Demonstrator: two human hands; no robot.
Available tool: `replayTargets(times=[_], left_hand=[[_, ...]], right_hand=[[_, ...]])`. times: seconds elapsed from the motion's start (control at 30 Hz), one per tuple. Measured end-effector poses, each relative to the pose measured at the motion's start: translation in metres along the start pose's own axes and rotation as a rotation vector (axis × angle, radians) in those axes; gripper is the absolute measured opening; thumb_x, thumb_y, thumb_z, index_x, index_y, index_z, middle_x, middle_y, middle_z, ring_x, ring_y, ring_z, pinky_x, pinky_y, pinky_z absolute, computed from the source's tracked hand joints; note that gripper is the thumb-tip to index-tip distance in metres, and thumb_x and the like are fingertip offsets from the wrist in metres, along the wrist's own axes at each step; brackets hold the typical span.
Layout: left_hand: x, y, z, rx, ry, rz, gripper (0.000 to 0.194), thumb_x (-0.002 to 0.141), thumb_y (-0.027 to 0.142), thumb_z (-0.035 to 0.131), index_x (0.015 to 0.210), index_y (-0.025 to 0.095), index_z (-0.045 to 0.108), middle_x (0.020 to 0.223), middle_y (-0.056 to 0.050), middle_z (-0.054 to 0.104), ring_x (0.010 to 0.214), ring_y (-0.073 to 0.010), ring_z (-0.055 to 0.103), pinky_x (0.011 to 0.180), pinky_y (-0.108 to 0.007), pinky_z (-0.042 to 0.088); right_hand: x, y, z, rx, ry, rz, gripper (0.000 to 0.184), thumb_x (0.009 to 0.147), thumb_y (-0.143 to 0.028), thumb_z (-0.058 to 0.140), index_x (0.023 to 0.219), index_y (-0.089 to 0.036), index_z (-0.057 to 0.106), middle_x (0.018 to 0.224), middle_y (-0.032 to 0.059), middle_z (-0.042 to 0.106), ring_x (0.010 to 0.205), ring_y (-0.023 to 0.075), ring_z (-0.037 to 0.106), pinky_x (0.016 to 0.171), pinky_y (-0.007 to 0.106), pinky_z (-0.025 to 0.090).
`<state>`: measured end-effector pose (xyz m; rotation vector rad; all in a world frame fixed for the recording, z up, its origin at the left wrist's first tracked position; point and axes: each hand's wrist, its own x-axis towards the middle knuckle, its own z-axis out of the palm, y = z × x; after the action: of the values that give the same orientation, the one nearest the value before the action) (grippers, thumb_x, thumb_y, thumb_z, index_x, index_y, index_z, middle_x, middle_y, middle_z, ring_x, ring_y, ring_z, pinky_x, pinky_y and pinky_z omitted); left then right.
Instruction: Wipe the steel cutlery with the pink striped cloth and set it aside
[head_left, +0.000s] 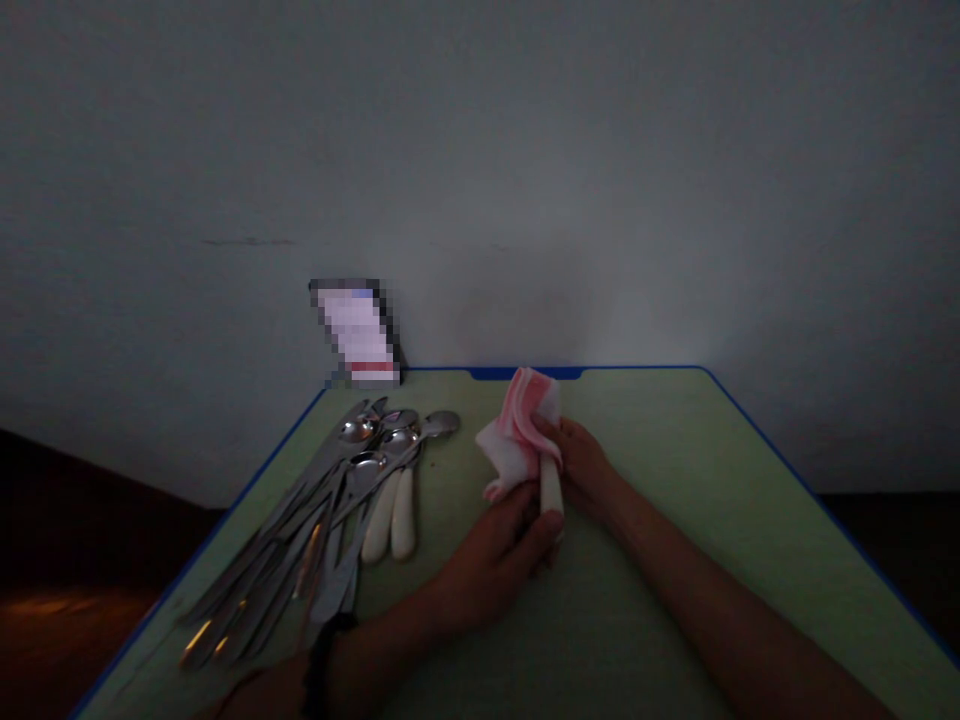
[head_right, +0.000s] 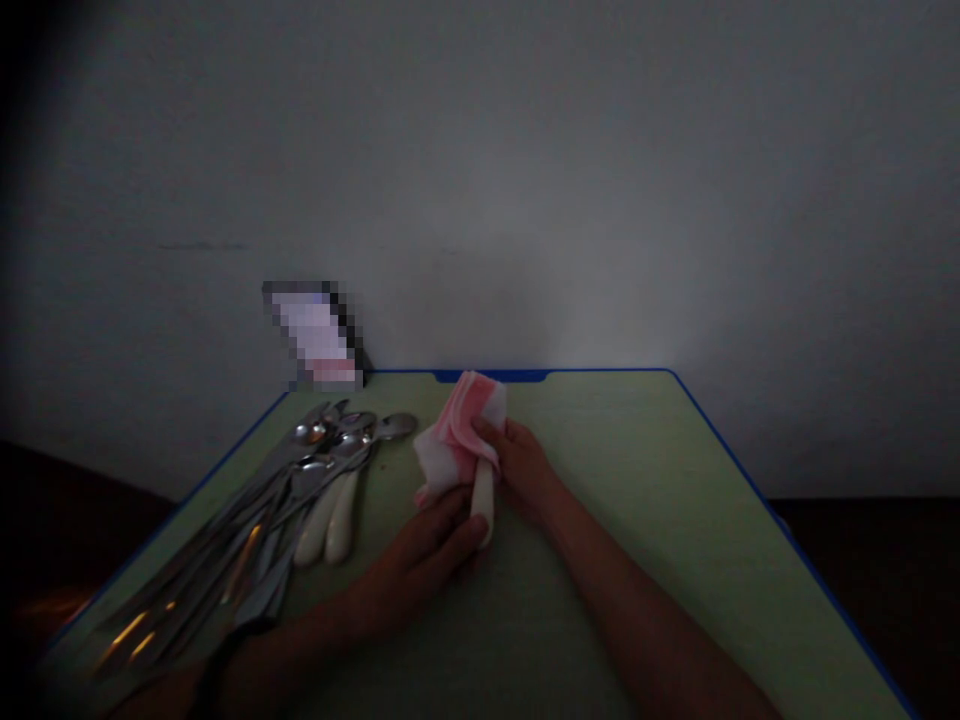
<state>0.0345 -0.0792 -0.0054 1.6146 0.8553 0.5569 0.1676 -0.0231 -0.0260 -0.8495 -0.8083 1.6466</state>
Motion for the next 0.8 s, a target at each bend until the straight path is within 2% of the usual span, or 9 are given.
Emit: replayTargets(times=[0.13,0.23,0.37,0.47,0.53,0.7,0.8], left_hand=[[0.004,-0.001,-0.003,0.184,0.089,0.014,0.023,0.088,0.035,0.038,0.088,0.016,0.05,0.075,-0.001,0.053,0.067,-0.0139,0.047,0.061,-0.024,0.039],[0.005,-0.001,-0.005,0.287,0.062,0.001,0.026,0.087,0.034,0.036,0.084,0.015,0.053,0.076,-0.002,0.055,0.068,-0.0151,0.049,0.063,-0.025,0.039],[0.003,0.0,-0.006,0.278,-0.013,-0.016,0.029,0.088,0.035,0.032,0.081,0.016,0.052,0.072,-0.001,0.054,0.064,-0.0142,0.048,0.06,-0.024,0.037],[0.002,-0.001,-0.006,0.197,-0.02,-0.029,0.028,0.088,0.036,0.032,0.08,0.016,0.051,0.068,0.001,0.051,0.062,-0.0133,0.046,0.057,-0.023,0.036],[0.002,-0.004,-0.005,0.135,0.009,-0.033,0.029,0.089,0.038,0.032,0.079,0.017,0.049,0.065,0.002,0.047,0.059,-0.0119,0.043,0.054,-0.022,0.034],[0.004,-0.011,0.001,-0.012,0.079,0.008,0.033,0.09,0.045,0.029,0.079,0.018,0.044,0.065,0.003,0.042,0.056,-0.0099,0.039,0.051,-0.021,0.032],[0.005,-0.013,0.003,-0.079,0.061,0.009,0.03,0.09,0.046,0.029,0.08,0.02,0.041,0.061,0.005,0.038,0.05,-0.0086,0.036,0.046,-0.02,0.031]], right_hand=[[0.006,0.005,-0.006,-0.074,0.085,-0.121,0.026,0.067,-0.043,0.065,0.072,-0.018,0.06,0.061,-0.0025,0.057,0.052,0.0097,0.045,0.051,0.023,0.035],[0.009,0.003,-0.015,-0.28,0.163,-0.268,0.029,0.07,-0.045,0.061,0.074,-0.017,0.059,0.062,-0.0021,0.056,0.053,0.0095,0.043,0.05,0.022,0.032],[0.008,-0.007,-0.026,-0.541,0.27,-0.42,0.031,0.073,-0.047,0.057,0.064,-0.017,0.056,0.056,-0.0031,0.052,0.051,0.0097,0.039,0.047,0.023,0.028],[0.009,-0.013,-0.031,-0.611,0.279,-0.41,0.033,0.072,-0.048,0.057,0.062,-0.016,0.055,0.053,-0.0024,0.051,0.049,0.0101,0.04,0.046,0.023,0.027],[0.009,-0.012,-0.032,-0.536,0.255,-0.35,0.035,0.072,-0.049,0.057,0.064,-0.016,0.056,0.055,-0.0017,0.053,0.049,0.0102,0.041,0.046,0.023,0.028],[0.001,0.002,-0.022,-0.093,0.232,-0.209,0.034,0.071,-0.051,0.057,0.071,-0.017,0.057,0.062,-0.0018,0.056,0.053,0.0102,0.046,0.051,0.023,0.036],[-0.007,0.01,-0.012,-0.06,0.203,-0.155,0.032,0.069,-0.049,0.061,0.067,-0.017,0.057,0.057,-0.0031,0.053,0.049,0.0089,0.043,0.046,0.022,0.032]])
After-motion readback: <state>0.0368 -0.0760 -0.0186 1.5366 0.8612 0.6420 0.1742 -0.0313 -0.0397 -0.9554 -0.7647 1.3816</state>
